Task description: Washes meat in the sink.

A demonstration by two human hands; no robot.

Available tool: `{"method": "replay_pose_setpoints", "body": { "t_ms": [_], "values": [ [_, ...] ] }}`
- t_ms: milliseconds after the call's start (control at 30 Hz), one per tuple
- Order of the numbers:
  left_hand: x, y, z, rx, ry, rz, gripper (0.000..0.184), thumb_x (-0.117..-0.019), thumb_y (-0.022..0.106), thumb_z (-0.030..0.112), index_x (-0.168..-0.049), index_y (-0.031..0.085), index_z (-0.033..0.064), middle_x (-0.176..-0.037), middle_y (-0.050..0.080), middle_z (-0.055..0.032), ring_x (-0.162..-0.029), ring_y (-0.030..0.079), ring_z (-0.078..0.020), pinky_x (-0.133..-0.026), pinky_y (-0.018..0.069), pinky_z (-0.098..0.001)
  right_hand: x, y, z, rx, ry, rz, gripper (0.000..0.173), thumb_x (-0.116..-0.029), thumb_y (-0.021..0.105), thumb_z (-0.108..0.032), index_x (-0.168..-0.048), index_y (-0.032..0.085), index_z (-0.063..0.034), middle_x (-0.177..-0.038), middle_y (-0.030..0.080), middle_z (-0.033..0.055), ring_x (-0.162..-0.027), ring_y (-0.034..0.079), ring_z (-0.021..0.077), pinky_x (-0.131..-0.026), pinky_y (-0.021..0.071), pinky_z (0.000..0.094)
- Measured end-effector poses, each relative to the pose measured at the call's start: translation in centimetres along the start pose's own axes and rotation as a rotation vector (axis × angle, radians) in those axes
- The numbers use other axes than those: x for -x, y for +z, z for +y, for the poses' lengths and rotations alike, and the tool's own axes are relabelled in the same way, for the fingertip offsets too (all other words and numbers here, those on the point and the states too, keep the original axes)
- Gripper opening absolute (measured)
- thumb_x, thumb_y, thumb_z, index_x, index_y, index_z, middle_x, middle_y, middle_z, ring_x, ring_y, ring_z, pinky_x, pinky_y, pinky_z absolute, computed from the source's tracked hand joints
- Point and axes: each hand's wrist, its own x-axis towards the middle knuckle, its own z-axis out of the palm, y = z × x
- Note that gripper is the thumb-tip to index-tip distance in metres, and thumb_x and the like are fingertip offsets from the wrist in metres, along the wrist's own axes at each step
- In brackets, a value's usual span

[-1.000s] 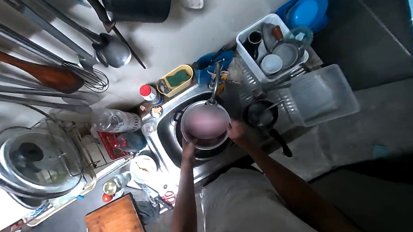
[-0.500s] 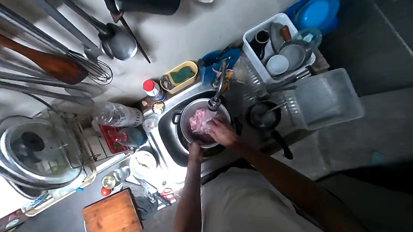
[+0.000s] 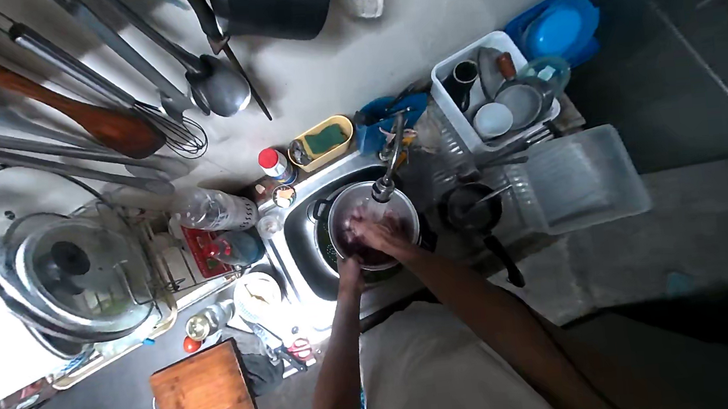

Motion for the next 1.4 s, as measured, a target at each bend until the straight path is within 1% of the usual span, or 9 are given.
{"method": "replay_pose_setpoints", "body": {
  "t_ms": [100, 233, 367, 600, 767, 867, 967, 1200, 1400],
  "values": [
    [0.1, 0.0, -0.1, 0.009, -0.012, 0.005, 0.063, -0.09, 0.054, -0.01, -0.149, 0.037, 0.0039, -0.117, 0.063, -0.0227, -0.089, 0.068, -0.0295, -0.067, 0.0598, -0.0453, -0.3, 0.0, -0.4, 0.023, 0.245, 0.069, 0.046, -0.1049, 0.052, -0.028, -0.15, 0.052, -0.0169, -0.142, 0.056, 0.0291, -0.134, 0.048, 0.0533, -0.108, 0.0396, 0.0702],
    [-0.1, 0.6, 0.3, 0.003, -0.03, 0.0, 0.063, -0.0891, 0.054, -0.011, -0.148, 0.037, 0.0038, -0.115, 0.064, -0.0234, -0.088, 0.069, -0.0308, -0.067, 0.0603, -0.0462, 0.3, -1.8, 1.1, -0.032, 0.086, -0.109, 0.036, -0.1061, 0.052, -0.023, -0.14, 0.062, -0.0167, -0.134, 0.065, 0.0213, -0.125, 0.06, 0.0443, -0.104, 0.0453, 0.0658],
    [-0.4, 1.1, 0.6, 0.005, -0.027, 0.014, 0.057, -0.0894, 0.053, -0.01, -0.143, 0.04, 0.001, -0.106, 0.065, -0.0219, -0.079, 0.068, -0.0281, -0.061, 0.0591, -0.0426, 0.4, -0.8, 0.4, 0.019, 0.272, -0.033, 0.041, -0.1026, 0.058, -0.019, -0.138, 0.06, 0.001, -0.139, 0.056, 0.0316, -0.131, 0.051, 0.0518, -0.107, 0.041, 0.0693],
    [-1.3, 1.6, 0.5, 0.009, 0.009, -0.009, 0.05, -0.094, 0.056, -0.005, -0.142, 0.043, 0.002, -0.103, 0.066, -0.0186, -0.08, 0.067, -0.0253, -0.064, 0.0588, -0.0411, 2.8, -1.2, -0.8, 0.16, 0.059, -0.058, 0.035, -0.102, 0.053, -0.01, -0.135, 0.062, -0.0043, -0.131, 0.064, 0.025, -0.122, 0.06, 0.0459, -0.1, 0.0483, 0.0647],
    [-1.0, 1.3, 0.7, -0.014, 0.011, 0.003, 0.059, -0.0898, 0.053, -0.011, -0.145, 0.039, 0.0032, -0.111, 0.064, -0.0214, -0.084, 0.067, -0.028, -0.063, 0.0591, -0.0428, 0.9, -1.2, 1.3, 0.21, -0.171, -0.099, 0.081, -0.0891, 0.07, 0.003, -0.159, 0.041, -0.0249, -0.17, 0.025, 0.0146, -0.148, 0.032, 0.0506, -0.112, 0.0236, 0.0798],
    [-0.9, 1.3, 1.0, -0.029, 0.021, 0.017, 0.057, -0.0895, 0.053, -0.011, -0.144, 0.041, 0.0015, -0.112, 0.064, -0.0217, -0.084, 0.067, -0.0279, -0.063, 0.059, -0.0426, -0.4, -1.6, 1.7, 0.159, 0.017, -0.04, 0.076, -0.0879, 0.077, -0.018, -0.155, 0.046, -0.036, -0.151, 0.051, 0.0237, -0.137, 0.043, 0.0552, -0.111, 0.0237, 0.0781],
    [-1.1, 1.4, 1.2, -0.005, 0.016, 0.028, 0.057, -0.0908, 0.052, -0.011, -0.144, 0.039, 0.0025, -0.107, 0.064, -0.0221, -0.079, 0.068, -0.0289, -0.06, 0.0593, -0.0436, -0.9, -2.1, 1.5, -0.01, 0.268, 0.072, 0.078, -0.0833, 0.082, -0.038, -0.149, 0.051, -0.0073, -0.152, 0.044, 0.0313, -0.14, 0.043, 0.0502, -0.113, 0.0366, 0.0669],
    [-1.7, 2.1, 1.3, -0.003, 0.003, 0.023, 0.061, -0.093, 0.053, -0.009, -0.15, 0.036, 0.0053, -0.117, 0.063, -0.0248, -0.089, 0.068, -0.0328, -0.067, 0.0602, -0.0478, -0.8, -1.7, 1.9, -0.541, 0.522, 0.108, 0.081, -0.097, 0.068, -0.032, -0.156, 0.026, 0.0032, -0.132, 0.06, 0.0291, -0.11, 0.067, 0.0385, -0.094, 0.0561, 0.0541],
    [-1.9, 0.9, 1.0, 0.018, 0.001, 0.055, 0.06, -0.0904, 0.052, -0.011, -0.147, 0.037, 0.0018, -0.115, 0.063, -0.0251, -0.087, 0.069, -0.0326, -0.066, 0.0607, -0.0482, -0.4, -3.7, 3.7, -0.611, 0.29, 0.096, 0.05, -0.0934, 0.074, -0.021, -0.133, 0.059, 0.0046, -0.115, 0.07, 0.0237, -0.102, 0.071, 0.0342, -0.094, 0.0565, 0.0536]
  ]
}}
